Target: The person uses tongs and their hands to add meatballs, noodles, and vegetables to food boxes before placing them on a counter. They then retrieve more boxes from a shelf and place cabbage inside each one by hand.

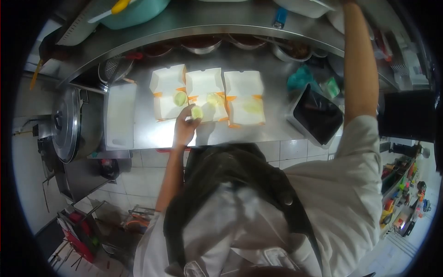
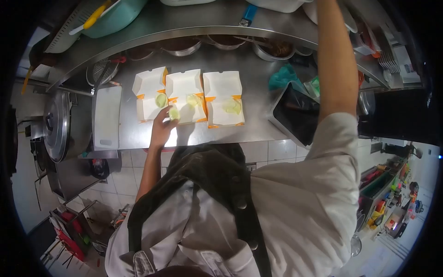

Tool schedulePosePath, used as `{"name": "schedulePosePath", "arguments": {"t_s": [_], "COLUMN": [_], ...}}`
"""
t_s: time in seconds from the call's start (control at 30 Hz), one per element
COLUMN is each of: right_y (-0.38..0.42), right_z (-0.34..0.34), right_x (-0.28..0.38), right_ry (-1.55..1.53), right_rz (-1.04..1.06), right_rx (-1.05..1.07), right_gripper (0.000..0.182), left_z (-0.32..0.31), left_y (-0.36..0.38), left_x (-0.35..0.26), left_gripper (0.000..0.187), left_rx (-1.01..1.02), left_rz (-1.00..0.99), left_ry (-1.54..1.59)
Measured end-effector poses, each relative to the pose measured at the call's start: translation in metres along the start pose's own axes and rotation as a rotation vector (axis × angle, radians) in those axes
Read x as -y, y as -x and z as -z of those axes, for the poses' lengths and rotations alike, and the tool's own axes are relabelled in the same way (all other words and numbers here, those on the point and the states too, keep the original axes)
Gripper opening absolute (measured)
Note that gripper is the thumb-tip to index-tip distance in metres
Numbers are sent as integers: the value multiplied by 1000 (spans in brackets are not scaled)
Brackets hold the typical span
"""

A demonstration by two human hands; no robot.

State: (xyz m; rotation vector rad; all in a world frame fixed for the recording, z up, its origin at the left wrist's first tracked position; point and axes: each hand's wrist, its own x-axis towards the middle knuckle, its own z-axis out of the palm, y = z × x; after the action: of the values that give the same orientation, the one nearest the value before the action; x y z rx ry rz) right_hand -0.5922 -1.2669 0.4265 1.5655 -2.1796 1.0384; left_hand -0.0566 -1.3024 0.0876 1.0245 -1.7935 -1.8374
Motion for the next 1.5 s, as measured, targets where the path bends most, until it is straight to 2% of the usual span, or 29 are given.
{"name": "schedulePosePath", "arguments": {"t_s": [0.03, 0.1, 0.13, 0.2, 0.23, 0.27, 0.3, 0.33, 0.37, 0.4, 0.53, 0.57, 0.6, 0.67, 0.7, 0.77, 0.83, 0.9, 0.97, 1.03, 1.07, 1.1, 1.13, 1.17, 1.27, 1.33, 1.37, 1.43, 1.5], "right_y": [13, 47, 88, 152, 179, 198, 227, 265, 274, 309, 388, 394, 401, 409, 410, 407, 401, 398, 402, 433, 453, 476, 472, 468, 467, 470, 464, 461, 438], "right_z": [19, 47, 49, 10, -19, -49, -94, -152, -174, -223, -324, -327, -326, -326, -326, -326, -314, -290, -244, -229, -227, -239, -236, -239, -248, -254, -254, -255, -242], "right_x": [13, -9, 60, 50, 100, 117, 115, 105, 139, 133, 142, 146, 147, 148, 148, 154, 155, 148, 124, 81, 59, 41, 47, 51, 62, 63, 59, 62, 68], "right_ry": [-425, -771, 68, -627, -757, -614, -567, -900, -626, -756, -693, -613, -603, -405, -414, -426, -434, -587, -381, -89, -71, 41, 103, 200, 364, 460, 464, 388, 341], "right_rz": [-234, -308, -570, -328, -541, -536, -392, -491, -682, -564, -581, -566, -567, -370, -258, -320, -383, -621, -506, -407, -271, -196, -269, -229, -243, -157, -159, -342, -350], "right_rx": [-33, 204, -56, 146, 223, 423, 549, 617, 714, 603, 249, 144, 144, 73, 47, 30, 4, 66, 307, 721, 809, 776, 755, 764, 630, 363, 344, 492, 461], "right_gripper": [35, 39, 33, 30, 21, 22, 22, 22, 23, 25, 22, 22, 22, 25, 25, 24, 23, 21, 21, 22, 24, 25, 23, 20, 19, 20, 20, 17, 18], "left_z": [-6, -26, -34, -42, -48, -53, -53, -53, -52, -53, -50, -50, -52, -54, -54, -57, -63, -66, -70, -75, -76, -74, -78, -78, -82, -76, -75, -69, -69], "left_y": [-10, -34, -46, -66, -74, -81, -88, -91, -91, -90, -90, -86, -85, -86, -86, -83, -79, -72, -59, -59, -63, -68, -65, -66, -66, -70, -72, -67, -67], "left_x": [4, 0, -2, 6, 14, 29, 49, 59, 60, 59, 55, 52, 61, 77, 82, 84, 78, 52, 27, 29, 43, 60, 38, 42, 41, 53, 50, 49, 51], "left_gripper": [50, 47, 44, 43, 41, 41, 38, 35, 35, 31, 16, 14, 14, 20, 20, 46, 48, 51, 70, 81, 82, 80, 77, 74, 63, 58, 58, 54, 55], "left_rx": [32, 53, 76, 63, 54, 58, 27, -1, 16, -36, -129, -93, -88, -267, -261, -218, -213, -220, -94, -63, -77, -112, -95, -83, -117, -103, -102, -40, -81], "left_rz": [-80, -62, -51, -41, -28, -28, -45, -63, -66, -141, -310, -238, -239, -289, -291, -172, -248, -329, -269, -105, -99, -281, -207, -228, -338, -451, -470, -464, -466], "left_ry": [-125, -146, -169, -268, -373, -367, -341, -318, -321, -373, -586, -384, -375, -534, -530, -377, -439, -498, -842, -910, -953, -939, -908, -839, -700, -670, -674, -648, -700]}}
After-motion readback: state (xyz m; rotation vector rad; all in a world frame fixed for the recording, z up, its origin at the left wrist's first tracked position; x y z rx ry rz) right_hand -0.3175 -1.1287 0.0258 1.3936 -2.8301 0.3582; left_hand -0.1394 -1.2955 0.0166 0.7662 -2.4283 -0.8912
